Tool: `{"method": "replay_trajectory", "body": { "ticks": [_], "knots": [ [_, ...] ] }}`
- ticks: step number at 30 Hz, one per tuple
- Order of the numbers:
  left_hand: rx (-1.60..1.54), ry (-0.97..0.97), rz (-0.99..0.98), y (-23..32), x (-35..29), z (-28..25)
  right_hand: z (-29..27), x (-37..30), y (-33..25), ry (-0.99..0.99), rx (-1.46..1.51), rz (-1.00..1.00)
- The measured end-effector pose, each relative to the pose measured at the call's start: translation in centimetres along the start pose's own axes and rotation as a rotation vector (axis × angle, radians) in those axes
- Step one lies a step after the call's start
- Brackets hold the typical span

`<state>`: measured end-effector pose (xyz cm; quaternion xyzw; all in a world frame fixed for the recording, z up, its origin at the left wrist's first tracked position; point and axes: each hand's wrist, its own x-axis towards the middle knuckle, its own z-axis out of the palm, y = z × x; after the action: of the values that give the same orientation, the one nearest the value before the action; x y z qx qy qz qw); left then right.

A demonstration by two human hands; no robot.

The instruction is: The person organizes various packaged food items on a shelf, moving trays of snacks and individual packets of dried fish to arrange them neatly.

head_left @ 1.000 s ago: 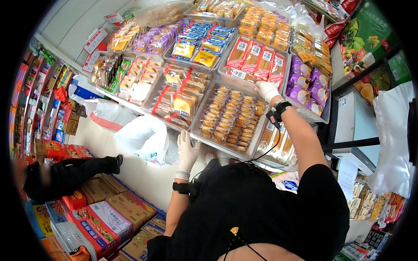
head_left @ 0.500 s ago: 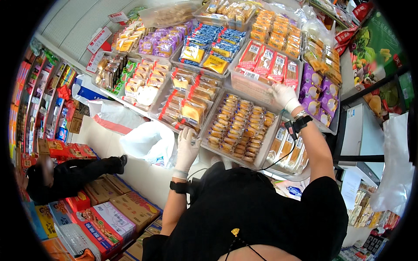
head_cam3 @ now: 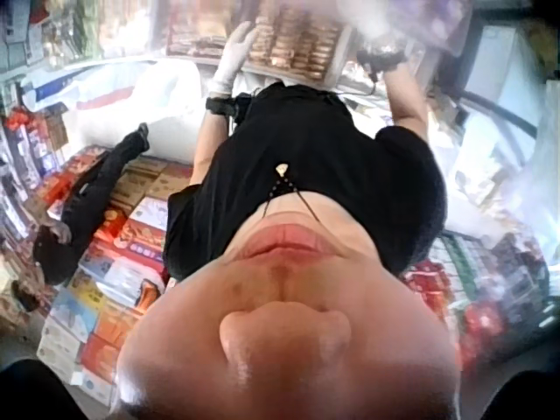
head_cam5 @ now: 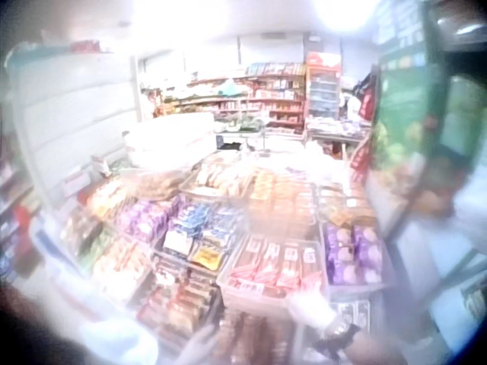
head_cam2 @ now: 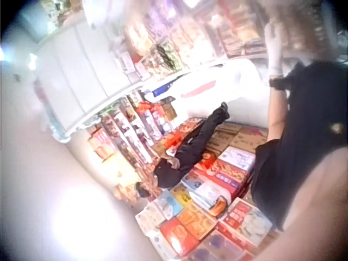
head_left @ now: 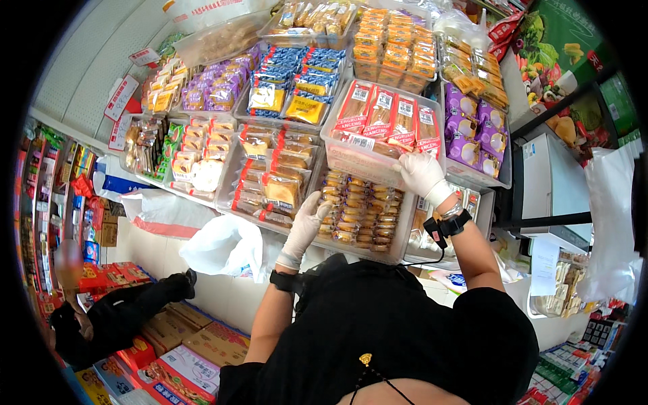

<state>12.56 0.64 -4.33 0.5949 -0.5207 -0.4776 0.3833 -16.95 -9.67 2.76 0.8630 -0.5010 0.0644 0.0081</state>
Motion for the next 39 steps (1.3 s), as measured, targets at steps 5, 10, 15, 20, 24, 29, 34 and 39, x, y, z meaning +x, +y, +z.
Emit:
{"method": "replay_trajectory", "body": {
  "ticks": [5,10,15,20,24,29,34,39],
  "knots": [
    [-0.418,-0.041,-0.134,5.7,2.1,0.6,0.5,-3.8,-3.3,0.075,0.012,-0.088],
    [-0.583,-0.027,-0.374,6.5,3.2,0.8,0.7,-7.6,-4.8,0.114,0.035,-0.217],
    [-0.725,-0.144,-0.368,2.6,4.3,0.8,1.0,-9.0,-5.3,0.016,0.107,-0.115],
    [-0.741,-0.109,-0.340,1.1,3.9,0.7,-1.0,-10.5,-3.1,0.431,0.236,0.232],
    [-0.683,-0.143,-0.337,2.4,4.3,0.8,6.9,-12.0,2.1,0.453,1.322,0.761],
    [-0.637,-0.037,-0.362,4.6,1.0,1.8,2.9,-11.2,1.4,0.198,2.014,0.600],
    [-0.556,0.047,-0.357,5.3,-4.6,2.3,2.0,-13.6,-0.1,0.186,2.138,0.609],
    [-0.679,0.111,-0.342,4.4,-11.3,3.0,1.2,-17.0,-1.7,-0.001,2.160,0.541]
  ]
}}
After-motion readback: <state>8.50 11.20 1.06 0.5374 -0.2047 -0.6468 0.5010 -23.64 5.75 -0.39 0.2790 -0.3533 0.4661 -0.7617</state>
